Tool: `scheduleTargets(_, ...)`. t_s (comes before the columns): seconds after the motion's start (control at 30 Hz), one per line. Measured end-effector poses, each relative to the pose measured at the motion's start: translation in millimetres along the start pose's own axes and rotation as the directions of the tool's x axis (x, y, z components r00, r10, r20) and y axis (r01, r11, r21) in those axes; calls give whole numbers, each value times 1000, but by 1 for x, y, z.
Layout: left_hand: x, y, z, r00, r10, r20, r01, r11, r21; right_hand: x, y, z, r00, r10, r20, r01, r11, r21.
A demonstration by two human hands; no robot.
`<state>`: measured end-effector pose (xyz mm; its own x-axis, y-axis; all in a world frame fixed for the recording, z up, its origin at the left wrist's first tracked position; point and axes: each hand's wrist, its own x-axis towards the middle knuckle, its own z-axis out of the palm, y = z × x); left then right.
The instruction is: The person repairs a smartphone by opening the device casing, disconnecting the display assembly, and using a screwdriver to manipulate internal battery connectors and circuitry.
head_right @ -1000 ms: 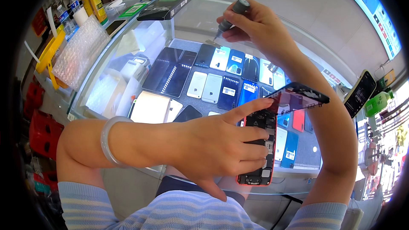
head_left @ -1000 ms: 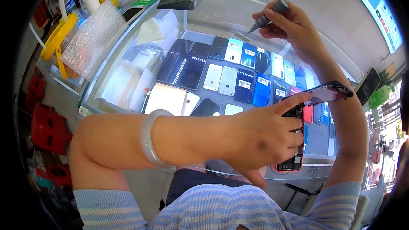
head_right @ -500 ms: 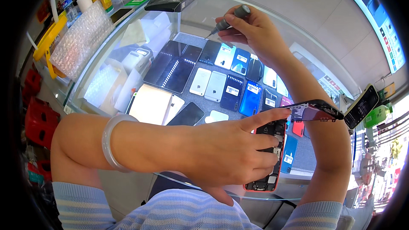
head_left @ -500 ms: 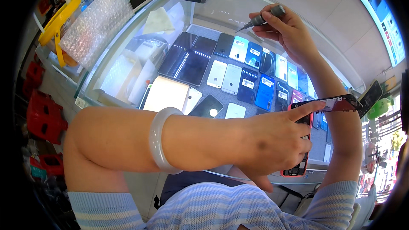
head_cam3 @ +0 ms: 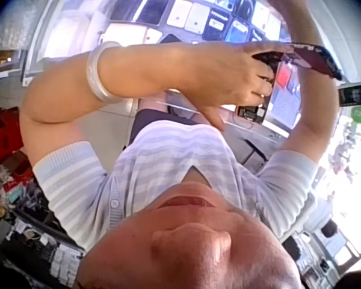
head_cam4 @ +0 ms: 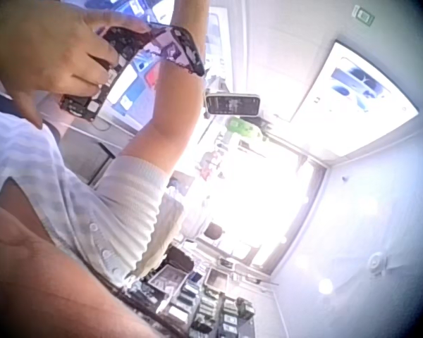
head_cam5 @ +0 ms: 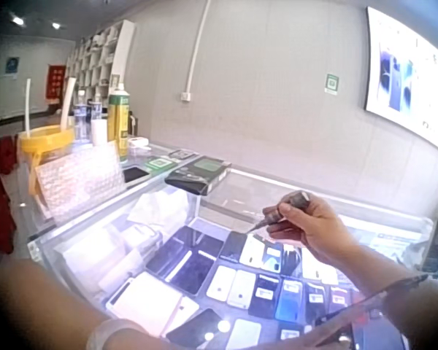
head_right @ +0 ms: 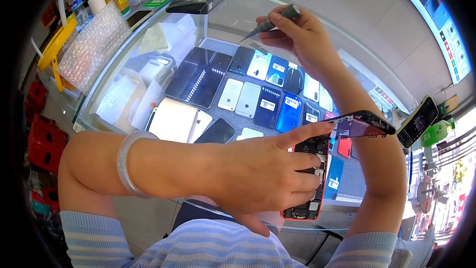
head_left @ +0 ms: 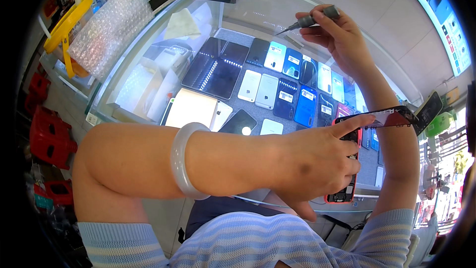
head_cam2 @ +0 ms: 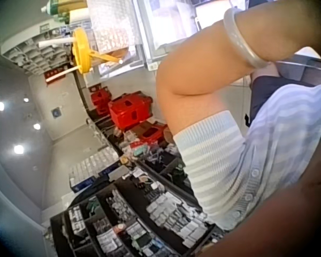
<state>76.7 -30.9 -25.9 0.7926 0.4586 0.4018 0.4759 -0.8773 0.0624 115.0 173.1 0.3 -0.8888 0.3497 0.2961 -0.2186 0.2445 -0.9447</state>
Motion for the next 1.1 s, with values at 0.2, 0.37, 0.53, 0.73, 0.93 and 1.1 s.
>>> scheduleTargets(0.2,0,-1,0,1000,13,-18,-13,1000,-4,-36,-48,-22,994,-86,-64,88,995,37)
scheduleTargets(0.37,0,1,-2,999,-4,-53,4,1000,-4,-97,-103,-85,951,-278,-136,259,956,-139)
scheduleTargets(0.53,2,3,-3,997,-59,-40,60,998,8,-180,-120,-99,816,-350,-460,331,935,-124)
scheduleTargets(0.73,9,4,-8,995,-95,37,93,995,44,-235,-76,-39,928,-159,-336,182,982,39)
scheduleTargets(0.93,8,5,-7,991,-137,-11,137,990,29,-242,-66,-17,989,-41,-144,36,999,-36)
scheduleTargets(1.1,8,6,-6,987,-159,-4,159,987,31,-238,-58,-12,986,-162,-31,151,965,-215)
